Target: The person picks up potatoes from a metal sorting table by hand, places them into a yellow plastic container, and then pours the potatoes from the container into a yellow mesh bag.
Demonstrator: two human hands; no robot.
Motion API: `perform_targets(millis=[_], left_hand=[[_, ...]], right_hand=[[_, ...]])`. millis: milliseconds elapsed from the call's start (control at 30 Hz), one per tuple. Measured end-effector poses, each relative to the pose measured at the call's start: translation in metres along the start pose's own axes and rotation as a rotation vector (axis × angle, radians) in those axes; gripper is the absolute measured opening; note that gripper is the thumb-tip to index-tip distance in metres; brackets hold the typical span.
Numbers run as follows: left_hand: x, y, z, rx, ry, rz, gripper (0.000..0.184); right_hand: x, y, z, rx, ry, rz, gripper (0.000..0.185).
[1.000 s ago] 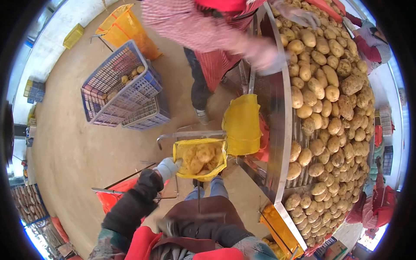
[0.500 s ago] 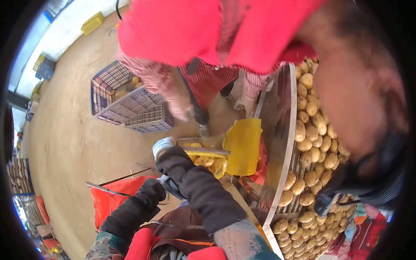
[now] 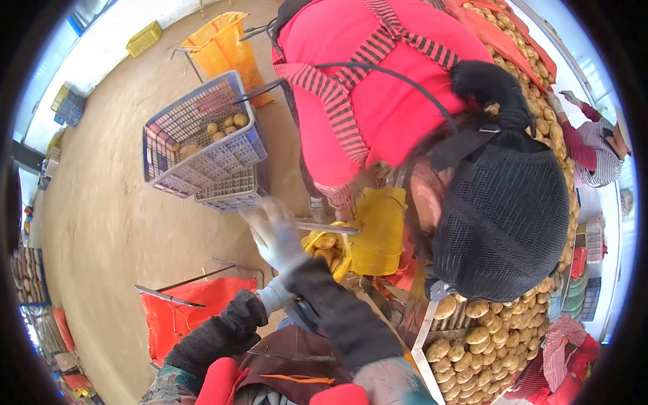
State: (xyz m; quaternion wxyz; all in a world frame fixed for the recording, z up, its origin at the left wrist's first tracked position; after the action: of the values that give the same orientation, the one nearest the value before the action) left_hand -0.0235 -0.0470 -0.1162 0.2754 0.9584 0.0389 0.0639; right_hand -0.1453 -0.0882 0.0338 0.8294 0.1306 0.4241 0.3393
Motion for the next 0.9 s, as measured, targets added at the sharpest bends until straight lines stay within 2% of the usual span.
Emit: perform_targets(millis=[33, 67, 100, 133, 167, 233, 267, 367, 400, 433, 500, 600, 633, 667, 700, 733, 767, 800, 867, 900], left_hand=[[-0.001, -0.002, 0.011, 0.174, 0.317, 0.229, 0.032], [-0.008, 0.007, 0.000, 0.170, 0.537, 0.241, 0.039], [-0.007, 0.011, -0.009, 0.167, 0.765, 0.253, 0.046], [-0.006, 0.008, -0.013, 0.170, 0.767, 0.259, 0.046], [-0.006, 0.006, -0.016, 0.134, 0.755, 0.248, 0.050], [-0.009, 0.001, -0.013, 0.085, 0.739, 0.241, 0.053], [-0.009, 0.001, -0.012, 0.096, 0.733, 0.254, 0.053], [-0.005, 0.003, -0.019, 0.050, 0.743, 0.338, 0.053], [-0.004, 0.006, -0.027, 0.009, 0.754, 0.393, 0.052], [-0.001, 0.005, -0.032, -0.003, 0.748, 0.407, 0.052], [0.007, -0.001, -0.047, -0.004, 0.616, 0.489, 0.052], [-0.001, 0.007, -0.062, -0.015, 0.547, 0.525, 0.050], [-0.003, 0.003, -0.056, -0.010, 0.516, 0.510, 0.050], [-0.001, -0.019, -0.018, 0.024, 0.548, 0.503, 0.047], [-0.006, -0.024, -0.028, 0.013, 0.522, 0.538, 0.047], [-0.017, -0.025, -0.038, -0.152, 0.505, 0.540, 0.044], [-0.026, -0.028, -0.048, -0.316, 0.478, 0.532, 0.041], [-0.027, -0.041, -0.042, -0.330, 0.445, 0.565, 0.041], [-0.034, -0.076, -0.026, -0.223, 0.318, 0.602, 0.043], [-0.039, -0.088, -0.040, -0.237, 0.290, 0.637, 0.043]], right_hand=[[0.008, 0.035, 0.005, -0.037, -0.046, 0.008, 0.038], [0.046, 0.050, -0.017, 0.085, -0.082, -0.069, 0.034], [0.086, 0.069, -0.041, 0.276, -0.366, -0.221, 0.025], [0.103, 0.090, -0.058, 0.222, -0.716, -0.229, 0.026], [0.115, 0.088, -0.059, 0.224, -0.722, -0.232, 0.026], [0.152, 0.064, -0.082, 0.516, -0.906, 0.235, 0.037], [0.159, 0.048, -0.098, 0.298, -1.028, 0.381, 0.049], [0.172, 0.043, -0.109, 0.436, -1.083, 0.423, 0.055], [0.170, 0.054, -0.108, 0.522, -1.216, 0.426, 0.057], [0.187, 0.056, -0.119, 0.519, -1.232, 0.413, 0.057], [0.271, 0.040, -0.165, 0.215, -1.493, 0.849, 0.060], [0.396, 0.022, -0.203, 0.240, -1.503, 0.798, 0.052], [0.391, 0.042, -0.176, 0.241, -1.532, 0.771, 0.052], [0.373, 0.077, -0.132, 0.279, -1.607, 0.668, 0.048], [0.364, 0.105, -0.099, 0.318, -1.684, 0.560, 0.047], [0.423, 0.098, -0.095, 0.309, -1.587, 0.412, 0.045], [0.449, 0.093, -0.078, 0.314, -1.597, 0.614, 0.046], [0.462, 0.091, -0.055, 0.307, -1.601, 0.821, 0.047], [0.473, 0.097, 0.014, 0.093, -1.993, 0.344, 0.053], [0.481, 0.089, 0.031, 0.084, -2.022, 0.300, 0.053]])
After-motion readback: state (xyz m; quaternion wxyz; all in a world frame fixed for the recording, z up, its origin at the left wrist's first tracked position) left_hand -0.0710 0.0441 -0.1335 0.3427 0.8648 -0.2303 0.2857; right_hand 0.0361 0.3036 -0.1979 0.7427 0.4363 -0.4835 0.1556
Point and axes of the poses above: each hand's wrist, its own x-axis away from the middle knuckle, its own y-axis out of the back of the hand, z = x × y, the point moved 5 cm from there along -x, towards the middle knuckle, and after that the axes turned 4 degrees about y, right-handed, at the moved point
